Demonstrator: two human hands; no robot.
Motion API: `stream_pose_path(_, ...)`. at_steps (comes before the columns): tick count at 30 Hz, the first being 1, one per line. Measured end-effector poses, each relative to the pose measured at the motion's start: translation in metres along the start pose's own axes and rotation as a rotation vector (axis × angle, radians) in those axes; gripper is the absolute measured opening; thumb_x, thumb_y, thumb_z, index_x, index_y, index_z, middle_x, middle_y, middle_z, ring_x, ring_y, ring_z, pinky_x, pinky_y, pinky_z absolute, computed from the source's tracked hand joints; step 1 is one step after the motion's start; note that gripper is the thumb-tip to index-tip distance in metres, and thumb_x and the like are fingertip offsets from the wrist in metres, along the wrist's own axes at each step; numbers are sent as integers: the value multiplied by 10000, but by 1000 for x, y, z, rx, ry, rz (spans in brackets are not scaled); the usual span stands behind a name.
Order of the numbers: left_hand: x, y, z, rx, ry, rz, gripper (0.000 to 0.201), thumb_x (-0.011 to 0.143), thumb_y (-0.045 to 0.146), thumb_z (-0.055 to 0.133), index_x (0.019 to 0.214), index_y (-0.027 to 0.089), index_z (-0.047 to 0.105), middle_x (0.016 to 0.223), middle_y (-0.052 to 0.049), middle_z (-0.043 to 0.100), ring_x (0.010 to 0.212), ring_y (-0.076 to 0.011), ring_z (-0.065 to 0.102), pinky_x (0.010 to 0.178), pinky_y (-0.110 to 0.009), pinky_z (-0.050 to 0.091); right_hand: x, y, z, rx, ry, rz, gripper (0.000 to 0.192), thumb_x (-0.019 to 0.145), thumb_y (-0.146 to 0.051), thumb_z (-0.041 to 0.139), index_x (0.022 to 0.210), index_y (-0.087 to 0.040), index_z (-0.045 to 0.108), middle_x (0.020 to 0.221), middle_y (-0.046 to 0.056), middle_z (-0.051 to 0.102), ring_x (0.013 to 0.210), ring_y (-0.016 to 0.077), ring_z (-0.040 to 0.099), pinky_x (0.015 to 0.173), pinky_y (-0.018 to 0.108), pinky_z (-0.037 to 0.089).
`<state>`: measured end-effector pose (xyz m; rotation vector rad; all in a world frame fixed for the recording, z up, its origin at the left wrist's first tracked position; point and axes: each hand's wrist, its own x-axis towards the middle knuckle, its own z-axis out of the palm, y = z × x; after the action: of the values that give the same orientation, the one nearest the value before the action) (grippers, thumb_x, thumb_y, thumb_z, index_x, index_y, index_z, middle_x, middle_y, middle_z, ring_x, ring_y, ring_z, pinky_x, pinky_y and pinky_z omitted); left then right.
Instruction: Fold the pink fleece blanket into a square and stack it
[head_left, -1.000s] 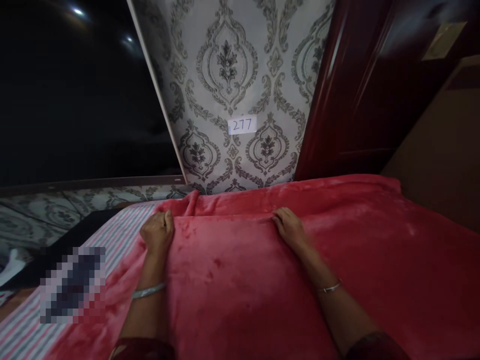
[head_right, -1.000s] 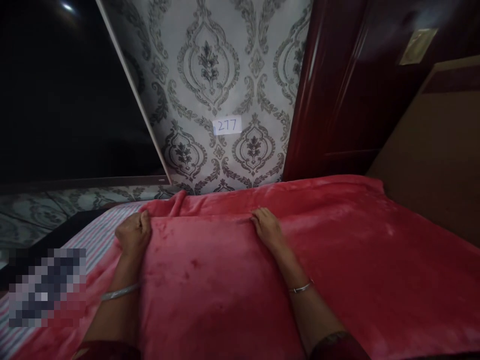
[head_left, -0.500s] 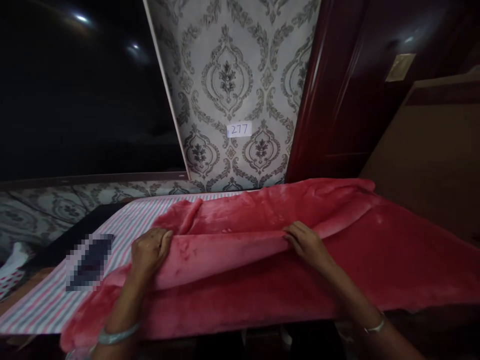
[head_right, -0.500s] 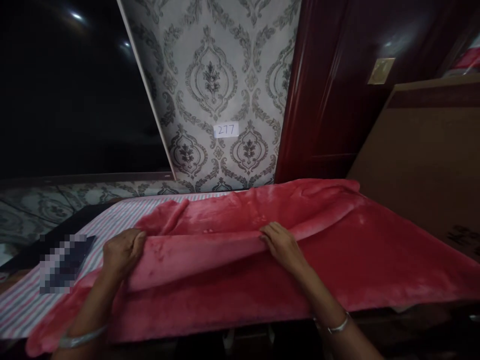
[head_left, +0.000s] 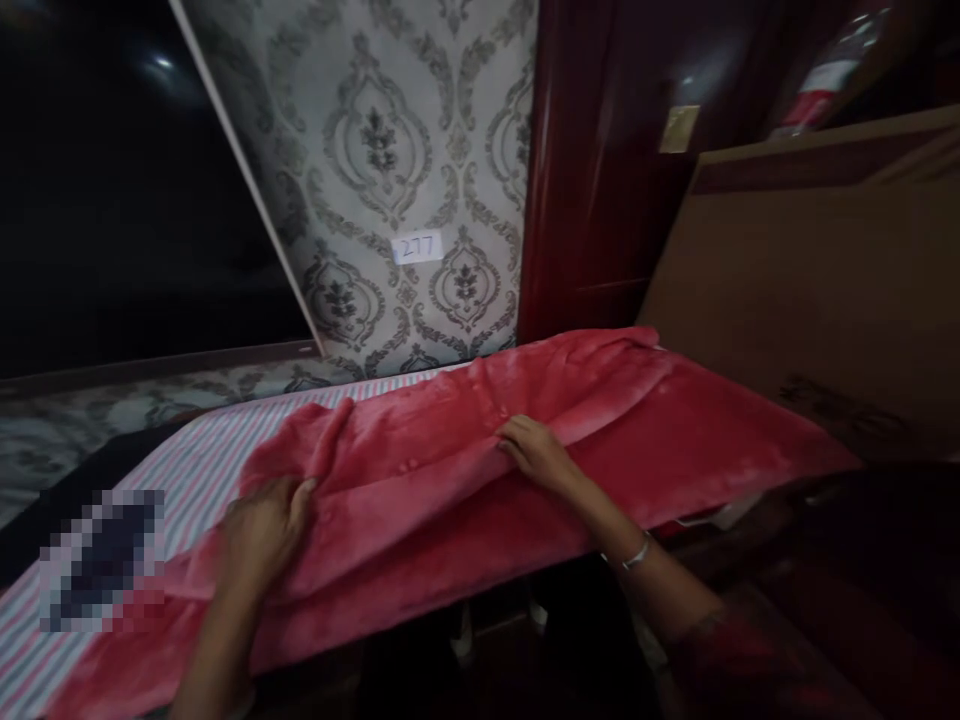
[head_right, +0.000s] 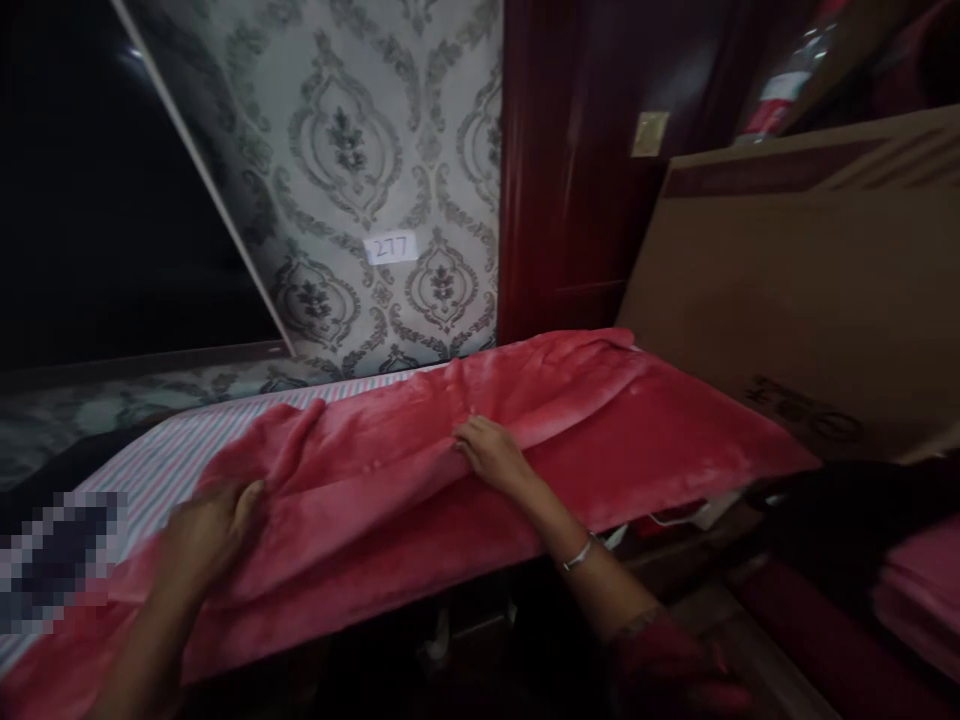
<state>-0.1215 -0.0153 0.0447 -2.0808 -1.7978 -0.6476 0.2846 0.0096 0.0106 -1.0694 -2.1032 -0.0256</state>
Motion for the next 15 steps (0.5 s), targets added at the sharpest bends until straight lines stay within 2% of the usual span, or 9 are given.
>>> stream_pose_path(2, 9, 41, 10, -118, 31, 167, 334, 911, 447, 461, 1009, 221, 686, 999, -116, 746, 924, -327, 683, 787, -442, 507, 3, -2, -3, -10, -10, 6, 141, 984, -180, 514, 913, -210, 632, 882, 62, 645, 841, 203, 596, 766, 314, 480)
stream_pose_path(5, 19, 118, 28, -309, 4, 381, 452, 874, 451, 575, 1262, 221, 597, 1227, -131, 698, 1122, -331, 644, 927, -464, 504, 5, -5, -10, -60, -45, 10, 131, 982, -183, 532, 914, -215, 639, 910, 49, 661, 874, 196, 598, 792, 303, 481)
stream_pose_path(7, 22, 163, 40, -357, -31, 412, 446, 879, 412, 579, 1270, 198, 579, 1236, -152, 685, 1109, -325, 649, 909, -454, 515, 4, -8, -15, -89, -61, 25, 151, 992, -187, 524, 900, -214, 640, 920, 46, 670, 888, 198, 602, 805, 300, 483)
stream_pose_path(8, 23, 179, 46, -363, -52, 402, 364, 894, 369, 551, 1209, 194, 601, 1184, -152, 698, 1059, -314, 664, 868, -435, 525, 3, -9, -17, -96, -63, 33, 163, 997, -188, 517, 896, -211, 642, 920, 48, 673, 889, 199, 604, 807, 299, 485)
stream_pose_path(10, 25, 198, 56, -358, -91, 378, 188, 912, 266, 471, 995, 214, 632, 1000, -124, 716, 910, -280, 684, 760, -388, 525, -2, -9, -20, -95, -68, 38, 159, 998, -196, 522, 904, -208, 649, 926, 47, 678, 890, 199, 611, 808, 296, 487)
stream_pose_path(11, 25, 201, 59, -357, -103, 378, 182, 912, 225, 435, 892, 229, 616, 905, -104, 706, 836, -263, 681, 712, -367, 514, -5, -7, -21, -91, -77, 38, 136, 990, -202, 539, 918, -213, 654, 936, 42, 680, 896, 199, 614, 810, 298, 487)
stream_pose_path(13, 27, 197, 61, -364, -97, 400, 217, 904, 187, 398, 782, 250, 566, 789, -74, 674, 737, -239, 664, 651, -344, 490, -11, 1, -23, -85, -101, 32, 74, 951, -209, 598, 978, -231, 663, 986, 32, 690, 937, 208, 622, 839, 314, 484)
stream_pose_path(15, 29, 186, 56, -379, -72, 432, 215, 907, 201, 395, 757, 261, 537, 752, -56, 662, 687, -227, 654, 619, -338, 478, -17, 14, -27, -80, -114, 38, 218, 899, -165, 627, 1101, -243, 660, 1089, 40, 698, 1035, 229, 619, 926, 360, 459)
